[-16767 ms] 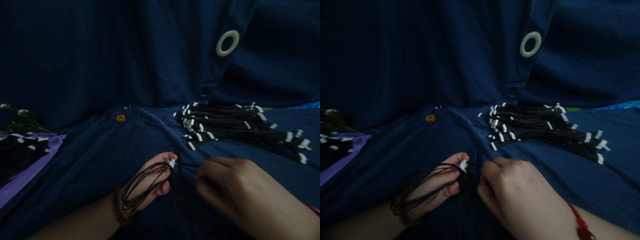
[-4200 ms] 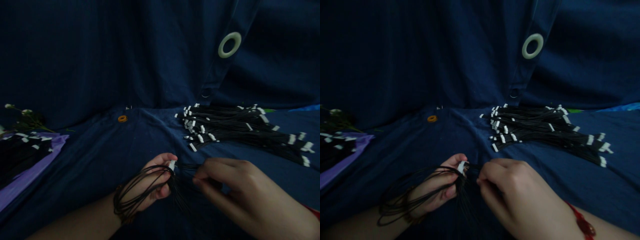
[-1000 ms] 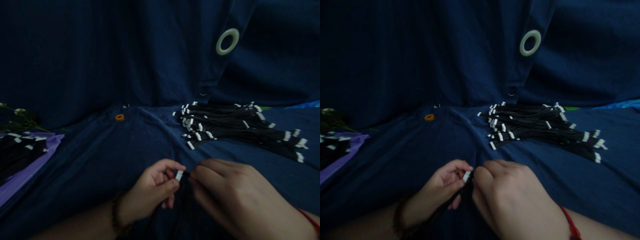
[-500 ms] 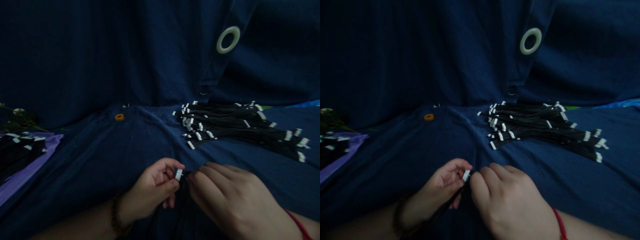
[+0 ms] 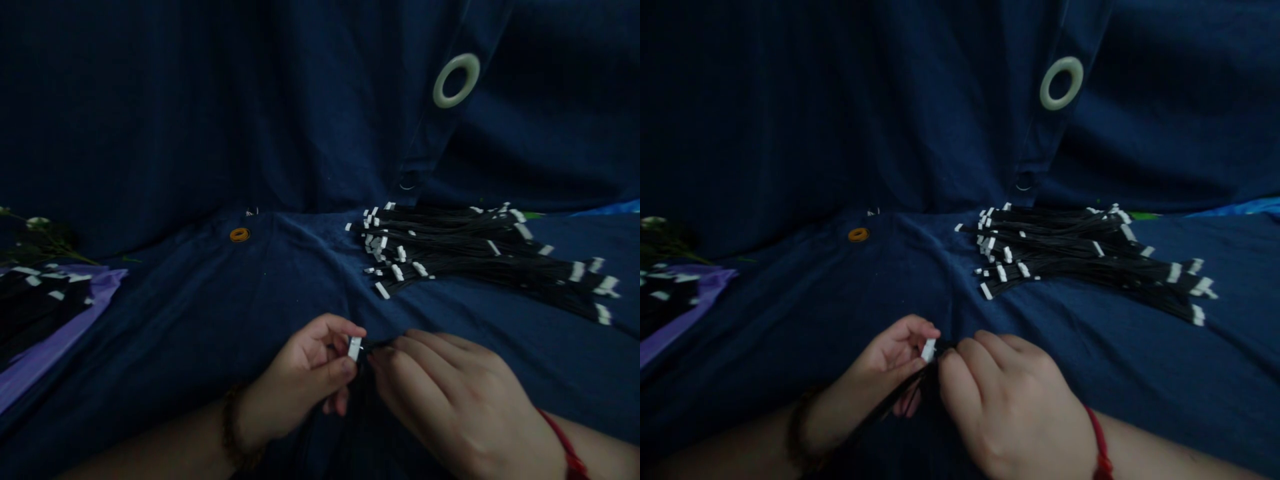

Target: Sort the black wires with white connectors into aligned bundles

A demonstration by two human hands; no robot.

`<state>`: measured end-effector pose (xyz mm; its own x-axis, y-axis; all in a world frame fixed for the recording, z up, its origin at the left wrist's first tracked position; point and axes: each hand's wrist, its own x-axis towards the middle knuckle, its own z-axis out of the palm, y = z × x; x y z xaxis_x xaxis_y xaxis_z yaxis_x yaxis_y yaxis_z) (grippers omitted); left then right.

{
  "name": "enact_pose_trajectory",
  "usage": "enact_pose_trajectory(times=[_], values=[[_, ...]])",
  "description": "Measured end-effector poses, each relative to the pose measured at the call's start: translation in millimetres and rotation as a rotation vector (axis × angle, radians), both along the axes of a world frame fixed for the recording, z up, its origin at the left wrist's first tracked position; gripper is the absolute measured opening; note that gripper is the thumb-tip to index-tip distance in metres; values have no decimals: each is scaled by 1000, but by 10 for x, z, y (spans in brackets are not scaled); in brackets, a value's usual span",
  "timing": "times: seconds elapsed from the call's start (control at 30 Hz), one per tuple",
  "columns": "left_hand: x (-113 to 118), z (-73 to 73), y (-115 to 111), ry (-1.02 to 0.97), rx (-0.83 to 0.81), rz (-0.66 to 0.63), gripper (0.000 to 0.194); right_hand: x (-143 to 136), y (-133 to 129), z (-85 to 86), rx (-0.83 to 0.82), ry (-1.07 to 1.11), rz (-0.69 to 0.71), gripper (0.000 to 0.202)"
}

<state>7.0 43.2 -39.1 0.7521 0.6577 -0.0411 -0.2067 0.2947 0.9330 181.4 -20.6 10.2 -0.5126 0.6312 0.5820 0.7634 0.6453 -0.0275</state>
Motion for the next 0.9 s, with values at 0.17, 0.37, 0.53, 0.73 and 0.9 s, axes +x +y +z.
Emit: enact_pose_trajectory(times=[0.17, 0.37, 0.53, 0.73, 0.9], values=[[1, 40, 12, -77, -99, -69, 35, 34, 3, -30, 47, 18, 51, 11], [-9, 48, -5, -121, -100, -93, 29, 36, -18, -17, 31, 37, 66, 10], [-15, 75, 5, -172, -149, -130, 28, 16, -14, 14, 9, 70, 59, 12], [-5, 80, -8, -92, -55, -100, 27, 5, -19, 46, -28, 82, 56, 15], [5, 41, -23, -9, 15, -54, 30, 3, -27, 29, -39, 47, 40, 16]])
